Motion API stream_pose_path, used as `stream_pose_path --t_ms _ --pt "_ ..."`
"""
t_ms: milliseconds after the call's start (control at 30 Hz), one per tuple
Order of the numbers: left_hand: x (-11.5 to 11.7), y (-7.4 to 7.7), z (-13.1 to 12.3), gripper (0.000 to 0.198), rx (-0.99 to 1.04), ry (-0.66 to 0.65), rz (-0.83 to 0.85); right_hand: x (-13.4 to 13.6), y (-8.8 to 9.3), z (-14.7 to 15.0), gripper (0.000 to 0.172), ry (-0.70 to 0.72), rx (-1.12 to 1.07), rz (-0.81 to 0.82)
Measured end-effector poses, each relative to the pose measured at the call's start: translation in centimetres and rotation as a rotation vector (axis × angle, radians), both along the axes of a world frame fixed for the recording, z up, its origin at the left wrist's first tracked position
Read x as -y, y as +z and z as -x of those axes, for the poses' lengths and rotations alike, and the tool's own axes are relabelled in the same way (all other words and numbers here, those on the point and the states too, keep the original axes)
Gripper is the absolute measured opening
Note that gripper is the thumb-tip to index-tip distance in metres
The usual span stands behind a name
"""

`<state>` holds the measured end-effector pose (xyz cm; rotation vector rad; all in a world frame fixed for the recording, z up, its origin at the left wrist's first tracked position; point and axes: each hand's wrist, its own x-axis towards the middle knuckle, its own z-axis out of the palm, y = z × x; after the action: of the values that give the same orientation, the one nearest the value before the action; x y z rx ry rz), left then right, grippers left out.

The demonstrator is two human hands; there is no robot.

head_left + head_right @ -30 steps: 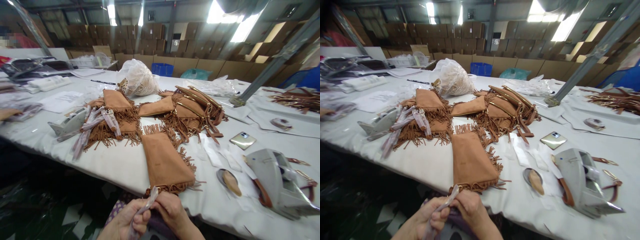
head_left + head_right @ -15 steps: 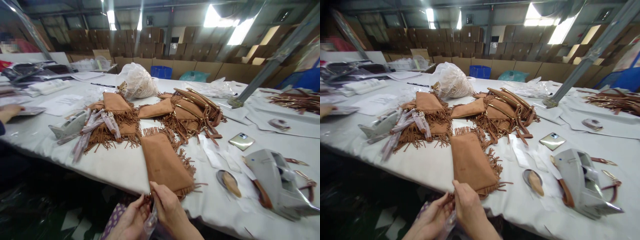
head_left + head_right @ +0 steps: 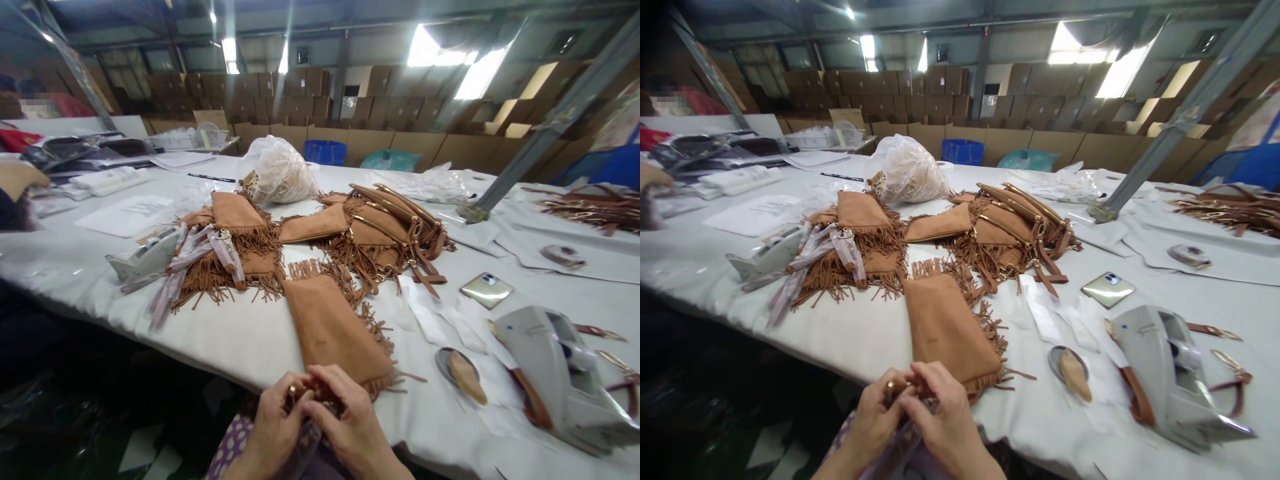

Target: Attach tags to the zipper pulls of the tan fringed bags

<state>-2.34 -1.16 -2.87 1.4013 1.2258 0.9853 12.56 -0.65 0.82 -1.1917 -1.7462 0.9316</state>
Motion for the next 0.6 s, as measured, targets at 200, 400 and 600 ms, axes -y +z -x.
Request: stream_pose_path --t_ms 200,400,600 --pt "-1.0 -1.5 -1.0 0.012 -0.148 -0.073 -0.245 0.3 0.3 -0.3 0.007 -0.079 0.194 -0.174" --pt "-2.2 -2.9 -2.2 0.018 -0.135 -0.107 -0.169 0.7 -0.6 -1.6 0.017 -0.200 0.311 -0.277" --pt "-3.6 0.1 -3.4 0.032 0.028 -0.621 0.039 0.3 -0.1 -4.3 0.024 -0.134 0.230 -0.270"
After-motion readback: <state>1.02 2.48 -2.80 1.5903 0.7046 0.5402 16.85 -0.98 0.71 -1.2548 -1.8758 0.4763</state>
